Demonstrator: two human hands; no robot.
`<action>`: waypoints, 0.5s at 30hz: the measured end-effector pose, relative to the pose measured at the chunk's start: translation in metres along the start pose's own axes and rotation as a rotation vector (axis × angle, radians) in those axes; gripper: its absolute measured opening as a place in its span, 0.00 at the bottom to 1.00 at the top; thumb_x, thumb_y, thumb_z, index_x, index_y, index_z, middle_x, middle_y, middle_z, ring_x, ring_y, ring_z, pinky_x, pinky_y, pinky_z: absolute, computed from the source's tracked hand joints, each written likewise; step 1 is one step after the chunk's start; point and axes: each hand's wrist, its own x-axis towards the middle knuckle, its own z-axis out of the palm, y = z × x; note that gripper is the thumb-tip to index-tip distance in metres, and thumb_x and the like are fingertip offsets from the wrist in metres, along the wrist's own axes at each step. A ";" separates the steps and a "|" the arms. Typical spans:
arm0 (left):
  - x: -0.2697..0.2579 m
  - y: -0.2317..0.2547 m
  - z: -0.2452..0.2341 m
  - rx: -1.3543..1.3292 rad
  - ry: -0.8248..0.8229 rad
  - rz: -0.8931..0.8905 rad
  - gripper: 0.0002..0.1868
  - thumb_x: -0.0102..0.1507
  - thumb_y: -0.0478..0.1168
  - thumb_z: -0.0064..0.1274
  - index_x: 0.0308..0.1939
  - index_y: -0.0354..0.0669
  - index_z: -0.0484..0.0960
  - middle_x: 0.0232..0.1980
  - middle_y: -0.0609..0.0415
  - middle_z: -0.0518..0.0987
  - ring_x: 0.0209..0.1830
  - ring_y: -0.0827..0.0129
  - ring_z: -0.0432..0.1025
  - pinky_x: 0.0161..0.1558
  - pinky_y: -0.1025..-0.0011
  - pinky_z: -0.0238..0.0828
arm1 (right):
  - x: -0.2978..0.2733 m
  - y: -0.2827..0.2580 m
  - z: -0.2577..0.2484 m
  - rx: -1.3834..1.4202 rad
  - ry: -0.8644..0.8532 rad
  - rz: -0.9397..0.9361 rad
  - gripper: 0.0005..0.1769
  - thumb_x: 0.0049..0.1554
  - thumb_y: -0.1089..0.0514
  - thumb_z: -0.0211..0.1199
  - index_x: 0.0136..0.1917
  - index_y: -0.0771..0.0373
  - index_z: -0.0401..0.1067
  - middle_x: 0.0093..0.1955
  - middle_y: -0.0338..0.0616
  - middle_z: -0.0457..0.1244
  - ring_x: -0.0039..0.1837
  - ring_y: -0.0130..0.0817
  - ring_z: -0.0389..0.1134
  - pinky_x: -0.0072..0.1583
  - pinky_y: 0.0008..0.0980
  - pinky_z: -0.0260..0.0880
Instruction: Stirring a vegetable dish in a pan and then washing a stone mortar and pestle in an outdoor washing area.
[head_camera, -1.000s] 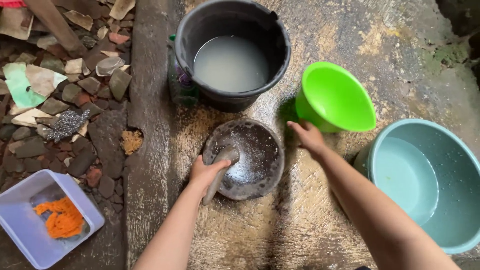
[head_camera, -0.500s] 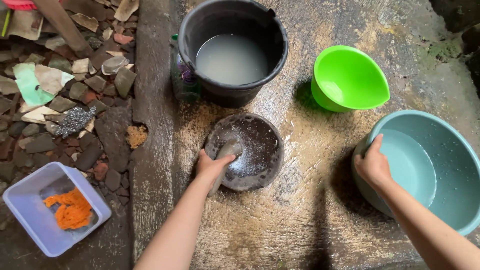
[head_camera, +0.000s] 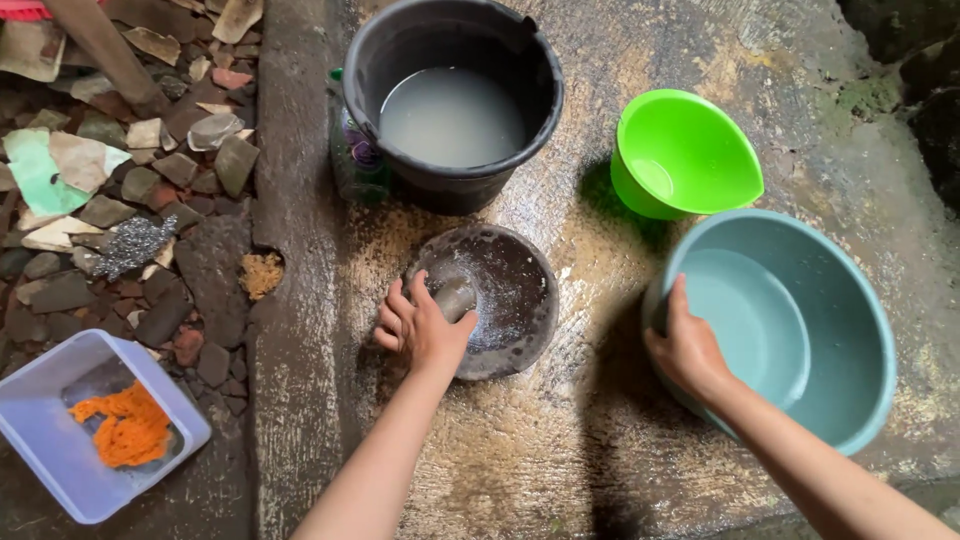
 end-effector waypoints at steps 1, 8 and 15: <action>-0.002 0.004 0.003 0.000 -0.003 0.002 0.56 0.46 0.57 0.74 0.72 0.54 0.57 0.77 0.46 0.51 0.75 0.50 0.44 0.68 0.46 0.35 | -0.003 -0.009 0.001 -0.001 0.000 0.003 0.57 0.55 0.56 0.62 0.83 0.67 0.27 0.43 0.74 0.67 0.47 0.70 0.70 0.52 0.57 0.71; -0.009 0.030 0.011 -0.076 0.015 0.166 0.50 0.49 0.54 0.71 0.71 0.53 0.61 0.74 0.48 0.55 0.75 0.54 0.48 0.69 0.45 0.35 | -0.031 -0.086 -0.010 0.139 -0.097 -0.120 0.58 0.54 0.56 0.66 0.83 0.63 0.29 0.44 0.69 0.68 0.48 0.66 0.71 0.53 0.53 0.71; -0.003 0.043 0.056 -0.476 -0.054 0.408 0.34 0.59 0.40 0.64 0.68 0.45 0.68 0.70 0.43 0.64 0.67 0.52 0.64 0.64 0.54 0.62 | -0.023 -0.068 -0.006 0.524 -0.107 -0.102 0.31 0.62 0.45 0.58 0.74 0.58 0.62 0.54 0.55 0.72 0.53 0.49 0.75 0.57 0.43 0.74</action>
